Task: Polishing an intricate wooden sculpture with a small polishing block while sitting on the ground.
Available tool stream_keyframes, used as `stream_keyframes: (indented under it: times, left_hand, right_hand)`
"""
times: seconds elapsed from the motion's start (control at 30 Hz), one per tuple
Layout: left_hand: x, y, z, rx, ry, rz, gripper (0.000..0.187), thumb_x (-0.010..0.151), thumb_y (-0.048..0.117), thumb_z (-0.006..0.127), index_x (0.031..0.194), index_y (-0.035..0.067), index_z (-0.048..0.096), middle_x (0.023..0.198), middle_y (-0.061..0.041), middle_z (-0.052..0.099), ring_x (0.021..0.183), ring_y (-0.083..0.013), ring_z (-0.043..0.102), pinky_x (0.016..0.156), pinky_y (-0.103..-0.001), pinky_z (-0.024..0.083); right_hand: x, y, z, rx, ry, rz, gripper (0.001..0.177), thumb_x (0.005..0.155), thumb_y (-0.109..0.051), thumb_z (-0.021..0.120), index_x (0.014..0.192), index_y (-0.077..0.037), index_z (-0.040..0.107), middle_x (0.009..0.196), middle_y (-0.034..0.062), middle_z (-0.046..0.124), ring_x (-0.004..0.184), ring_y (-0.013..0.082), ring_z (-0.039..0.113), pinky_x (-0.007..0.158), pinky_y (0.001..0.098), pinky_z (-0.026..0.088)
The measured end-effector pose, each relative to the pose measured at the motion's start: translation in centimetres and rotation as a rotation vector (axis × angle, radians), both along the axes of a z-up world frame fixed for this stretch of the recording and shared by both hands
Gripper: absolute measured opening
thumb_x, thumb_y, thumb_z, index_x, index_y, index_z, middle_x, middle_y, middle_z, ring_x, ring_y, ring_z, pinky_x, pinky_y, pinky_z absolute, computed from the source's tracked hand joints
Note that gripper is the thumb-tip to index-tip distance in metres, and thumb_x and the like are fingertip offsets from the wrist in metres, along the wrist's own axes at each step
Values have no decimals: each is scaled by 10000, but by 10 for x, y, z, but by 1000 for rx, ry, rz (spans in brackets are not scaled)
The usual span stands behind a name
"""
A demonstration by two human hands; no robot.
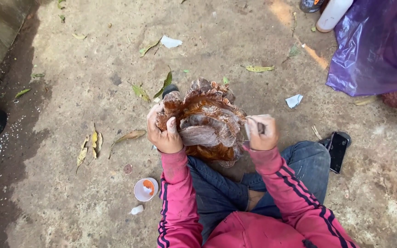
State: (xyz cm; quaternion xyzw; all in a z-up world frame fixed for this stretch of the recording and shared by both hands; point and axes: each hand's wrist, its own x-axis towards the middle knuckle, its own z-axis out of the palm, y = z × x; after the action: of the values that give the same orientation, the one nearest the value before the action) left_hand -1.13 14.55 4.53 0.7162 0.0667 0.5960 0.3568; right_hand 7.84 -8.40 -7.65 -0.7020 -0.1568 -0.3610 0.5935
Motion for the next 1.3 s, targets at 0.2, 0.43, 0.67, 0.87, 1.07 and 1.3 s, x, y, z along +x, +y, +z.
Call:
stream_keyframes:
  times: [0.2,0.43,0.67,0.87,1.07,1.3]
  left_hand:
    - [0,-1,-2,-33,-13,-4,445,962,414,713,1166,21,678,1110,-191,668,1035,-380,664,998,-502,491]
    - [0,0,-2,-23,-13,-19,429,962,386,719,1159,6,682,1113,-199,671,1036,-364,669,1000,-480,496]
    - [-2,-2,3,-8,-16,9,436,957,392,730,1141,-1,685,1089,-211,675,1009,-410,678,969,-511,508]
    - [-2,-1,-1,-20,-1,6,449,952,410,729,1144,7,679,1093,-218,670,1021,-427,670,969,-526,503]
    - [-3,-1,-1,-30,10,16,446,945,419,732,1146,23,684,1101,-196,682,1035,-408,677,983,-511,503]
    - [-2,-2,-2,-37,6,-5,451,949,414,729,1158,18,673,1112,-206,676,1050,-411,670,1001,-520,491]
  right_hand:
    - [-17,9,6,-8,-207,84,96,896,-43,791,886,-46,696,811,122,714,648,346,659,593,392,530]
    - [-9,5,11,-101,-344,86,81,933,-43,756,903,-45,681,804,125,686,639,352,635,601,416,528]
    - [-24,-15,11,38,-46,90,113,910,-28,799,918,-27,686,770,135,674,598,305,591,551,356,466]
    - [-14,-1,43,19,-154,121,159,884,-20,827,867,-11,670,828,149,719,703,356,669,622,383,526]
    - [-32,-5,53,87,-3,122,146,917,16,800,927,18,654,812,175,672,618,241,573,565,331,468]
    - [-19,-5,46,4,-87,125,132,880,-38,843,929,-15,722,883,160,729,697,336,659,624,373,512]
